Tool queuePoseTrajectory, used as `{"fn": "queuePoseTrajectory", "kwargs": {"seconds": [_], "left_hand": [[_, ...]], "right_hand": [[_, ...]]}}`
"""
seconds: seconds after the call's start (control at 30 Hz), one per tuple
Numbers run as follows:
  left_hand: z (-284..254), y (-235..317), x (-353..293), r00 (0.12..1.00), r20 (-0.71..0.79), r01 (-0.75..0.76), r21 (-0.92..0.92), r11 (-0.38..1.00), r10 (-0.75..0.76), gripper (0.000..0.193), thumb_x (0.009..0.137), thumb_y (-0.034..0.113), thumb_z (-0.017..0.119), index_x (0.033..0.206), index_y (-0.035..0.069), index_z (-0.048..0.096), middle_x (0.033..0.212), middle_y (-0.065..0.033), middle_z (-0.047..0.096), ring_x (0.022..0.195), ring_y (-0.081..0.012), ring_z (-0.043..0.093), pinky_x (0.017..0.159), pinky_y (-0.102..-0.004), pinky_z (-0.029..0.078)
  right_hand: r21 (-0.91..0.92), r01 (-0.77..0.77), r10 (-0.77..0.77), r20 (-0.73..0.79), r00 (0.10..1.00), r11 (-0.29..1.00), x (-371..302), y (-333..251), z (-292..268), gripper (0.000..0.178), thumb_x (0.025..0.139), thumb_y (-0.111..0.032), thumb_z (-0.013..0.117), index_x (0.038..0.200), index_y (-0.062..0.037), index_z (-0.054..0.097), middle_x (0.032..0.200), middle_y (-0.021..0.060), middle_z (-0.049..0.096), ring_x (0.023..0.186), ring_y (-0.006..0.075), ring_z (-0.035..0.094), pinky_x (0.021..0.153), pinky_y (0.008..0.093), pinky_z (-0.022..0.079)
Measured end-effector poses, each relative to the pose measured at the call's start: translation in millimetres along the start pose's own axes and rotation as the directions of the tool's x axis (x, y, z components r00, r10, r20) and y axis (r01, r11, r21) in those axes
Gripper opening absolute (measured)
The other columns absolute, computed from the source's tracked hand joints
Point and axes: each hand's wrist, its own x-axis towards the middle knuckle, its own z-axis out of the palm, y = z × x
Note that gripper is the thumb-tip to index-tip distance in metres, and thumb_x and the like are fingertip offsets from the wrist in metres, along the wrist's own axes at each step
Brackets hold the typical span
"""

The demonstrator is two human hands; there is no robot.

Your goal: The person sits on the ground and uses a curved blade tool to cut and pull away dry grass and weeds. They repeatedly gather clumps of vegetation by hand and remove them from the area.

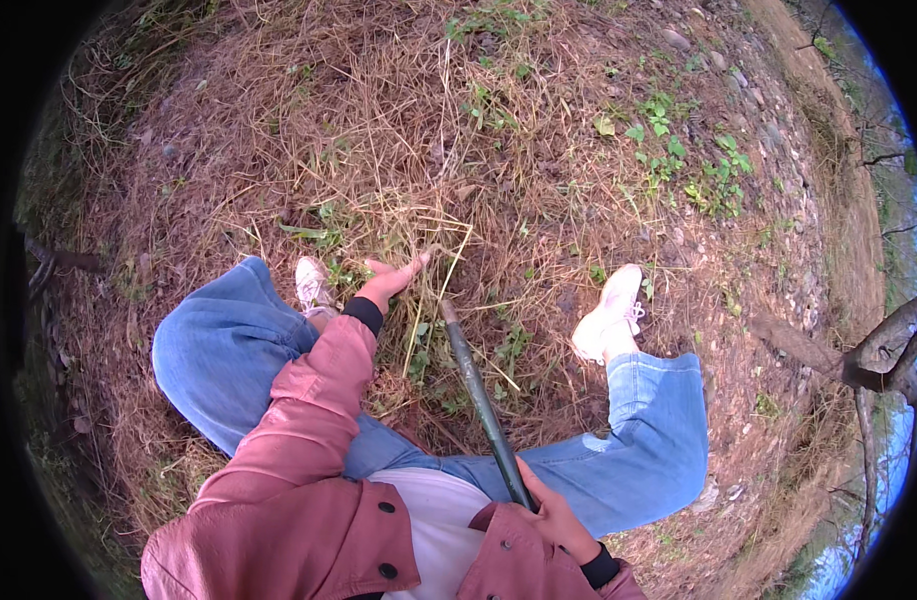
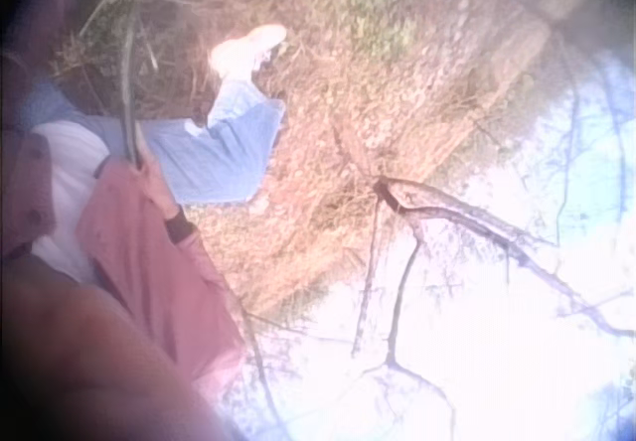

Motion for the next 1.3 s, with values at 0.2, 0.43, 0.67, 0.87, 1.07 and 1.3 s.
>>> {"fn": "queuePoseTrajectory", "kwargs": {"seconds": [0.2, 0.43, 0.67, 0.87, 1.07, 1.3], "left_hand": [[7.4, -6.2, 1.6, 0.998, -0.059, 0.04, 0.176, 0.984, -0.03, 0.148, 0.068, 0.053, 0.084, 0.14, -0.015, -0.026, 0.152, -0.0333, 0.024, 0.138, -0.0327, 0.035, 0.113, -0.0355, 0.031], [10.0, -28.3, 30.7, 0.911, -0.395, 0.193, 0.154, 0.969, -0.119, 0.107, 0.067, 0.02, 0.079, 0.142, -0.015, 0.01, 0.13, -0.0281, 0.054, 0.118, -0.0308, 0.057, 0.102, -0.0334, 0.044], [-7.2, -23.5, 49.4, 0.888, -0.459, -0.169, -0.346, 0.923, -0.01, 0.061, 0.072, 0.017, 0.076, 0.122, -0.007, 0.051, 0.115, -0.0237, 0.065, 0.107, -0.0351, 0.064, 0.094, -0.0389, 0.047], [-52.4, 132.1, -13.1, 0.733, -0.628, -0.656, -0.55, 0.517, 0.262, 0.037, 0.077, 0.006, 0.073, 0.107, -0.008, 0.055, 0.095, -0.0133, 0.064, 0.079, -0.0221, 0.059, 0.068, -0.0372, 0.047], [-155.8, 268.7, -79.3, 0.59, -0.727, -0.807, -0.533, 0.254, 0.35, 0.021, 0.08, 0.012, 0.074, 0.095, -0.001, 0.066, 0.085, -0.0054, 0.065, 0.073, -0.0172, 0.059, 0.065, -0.0341, 0.047], [-289.7, 283.0, -174.7, 0.58, -0.337, 0.449, 0.892, 0.055, 0.742, 0.025, 0.092, 0.016, 0.058, 0.11, 0.01, 0.073, 0.107, -0.0109, 0.072, 0.105, -0.0219, 0.067, 0.089, -0.0375, 0.052]], "right_hand": [[0.129, -0.039, 0.029, 0.081, 0.996, 0.991, -14.5, 1.5, -5.0, 0.076, 0.09, 0.002, 0.064, 0.154, 0.0, 0.022, 0.159, 0.0086, 0.028, 0.142, 0.0147, 0.03, 0.112, 0.0245, 0.023], [0.44, -0.152, 0.138, 0.064, 0.988, 0.885, -30.1, 12.3, 0.4, 0.059, 0.101, -0.009, 0.048, 0.155, -0.0054, 0.024, 0.153, 0.0056, 0.037, 0.138, 0.0123, 0.037, 0.113, 0.0258, 0.027], [0.129, -0.088, 0.09, -0.006, 0.996, 0.988, -39.8, 13.1, 1.8, 0.063, 0.099, -0.009, 0.051, 0.156, -0.0109, 0.024, 0.134, 0.0035, 0.054, 0.119, 0.0112, 0.052, 0.104, 0.0261, 0.038], [-0.309, 0.083, -0.146, -0.184, 0.972, 0.947, -35.1, -49.6, 4.1, 0.08, 0.088, -0.001, 0.062, 0.156, -0.0092, 0.021, 0.1, 0.0004, 0.061, 0.075, 0.0054, 0.051, 0.07, 0.0204, 0.043], [0.267, 0.432, -0.304, -0.41, 0.86, 0.862, 6.8, -112.6, 30.2, 0.085, 0.087, 0.013, 0.047, 0.158, -0.0125, 0.007, 0.077, 0.0028, 0.052, 0.047, 0.0065, 0.046, 0.04, 0.0244, 0.039], [0.26, 0.575, -0.423, -0.46, 0.78, 0.776, 59.0, -153.8, 45.1, 0.086, 0.089, 0.012, 0.049, 0.158, -0.0139, 0.005, 0.078, 0.0031, 0.05, 0.046, 0.0073, 0.047, 0.038, 0.0247, 0.041]]}}
